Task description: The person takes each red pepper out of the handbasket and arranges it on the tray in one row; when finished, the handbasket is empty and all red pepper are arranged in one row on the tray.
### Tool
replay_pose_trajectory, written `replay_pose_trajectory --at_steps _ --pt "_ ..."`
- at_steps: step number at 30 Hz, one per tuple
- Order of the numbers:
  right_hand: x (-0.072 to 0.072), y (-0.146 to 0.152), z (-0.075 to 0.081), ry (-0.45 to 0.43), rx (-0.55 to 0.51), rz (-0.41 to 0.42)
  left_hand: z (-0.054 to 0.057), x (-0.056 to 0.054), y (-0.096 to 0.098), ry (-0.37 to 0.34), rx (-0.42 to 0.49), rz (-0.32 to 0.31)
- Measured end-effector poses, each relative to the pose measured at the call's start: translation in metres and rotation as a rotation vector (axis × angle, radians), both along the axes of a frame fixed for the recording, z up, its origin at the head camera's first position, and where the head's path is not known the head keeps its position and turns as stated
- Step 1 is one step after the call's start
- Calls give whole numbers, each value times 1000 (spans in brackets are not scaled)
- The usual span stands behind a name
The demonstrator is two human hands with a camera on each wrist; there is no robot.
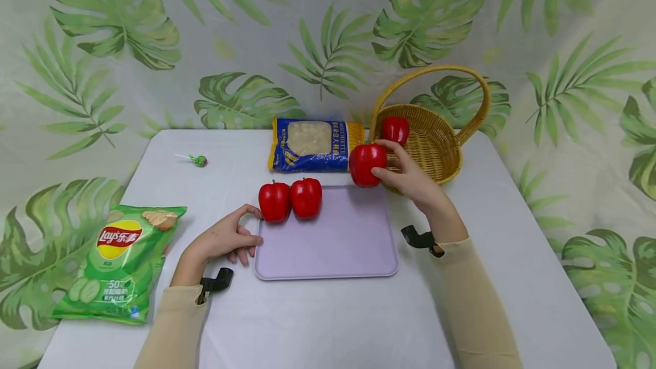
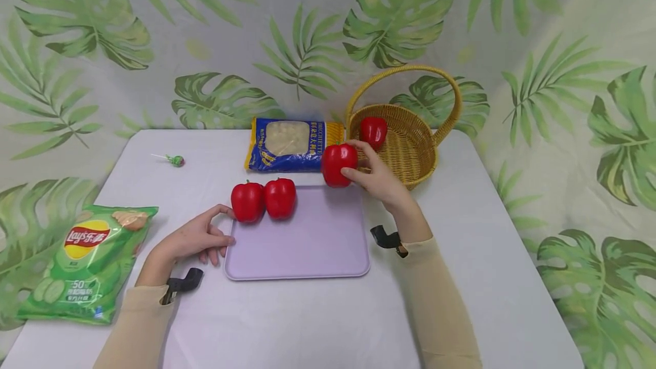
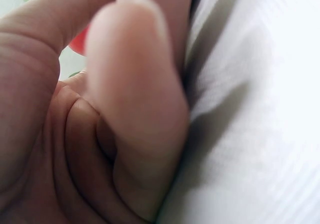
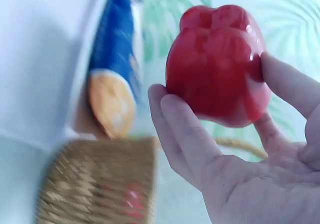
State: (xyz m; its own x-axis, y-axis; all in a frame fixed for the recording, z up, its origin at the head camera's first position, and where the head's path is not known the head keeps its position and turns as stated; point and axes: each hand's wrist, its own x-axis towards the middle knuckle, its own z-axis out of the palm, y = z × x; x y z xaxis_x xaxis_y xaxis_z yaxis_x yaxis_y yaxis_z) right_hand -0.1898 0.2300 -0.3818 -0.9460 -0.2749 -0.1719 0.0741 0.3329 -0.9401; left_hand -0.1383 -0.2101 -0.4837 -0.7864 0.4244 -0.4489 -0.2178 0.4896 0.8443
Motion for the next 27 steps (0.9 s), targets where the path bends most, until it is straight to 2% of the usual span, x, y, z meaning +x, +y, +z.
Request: replay_pose_trajectory --at_steps 5,15,27 --pt "3 -18 -20 -33 39 50 0 -1 0 -3 -2 2" --pt "1 -33 -45 -56 99 93 -1 -1 -1 0 0 -2" --pt "3 -45 -58 -87 102 89 0 -1 0 3 -3 1"
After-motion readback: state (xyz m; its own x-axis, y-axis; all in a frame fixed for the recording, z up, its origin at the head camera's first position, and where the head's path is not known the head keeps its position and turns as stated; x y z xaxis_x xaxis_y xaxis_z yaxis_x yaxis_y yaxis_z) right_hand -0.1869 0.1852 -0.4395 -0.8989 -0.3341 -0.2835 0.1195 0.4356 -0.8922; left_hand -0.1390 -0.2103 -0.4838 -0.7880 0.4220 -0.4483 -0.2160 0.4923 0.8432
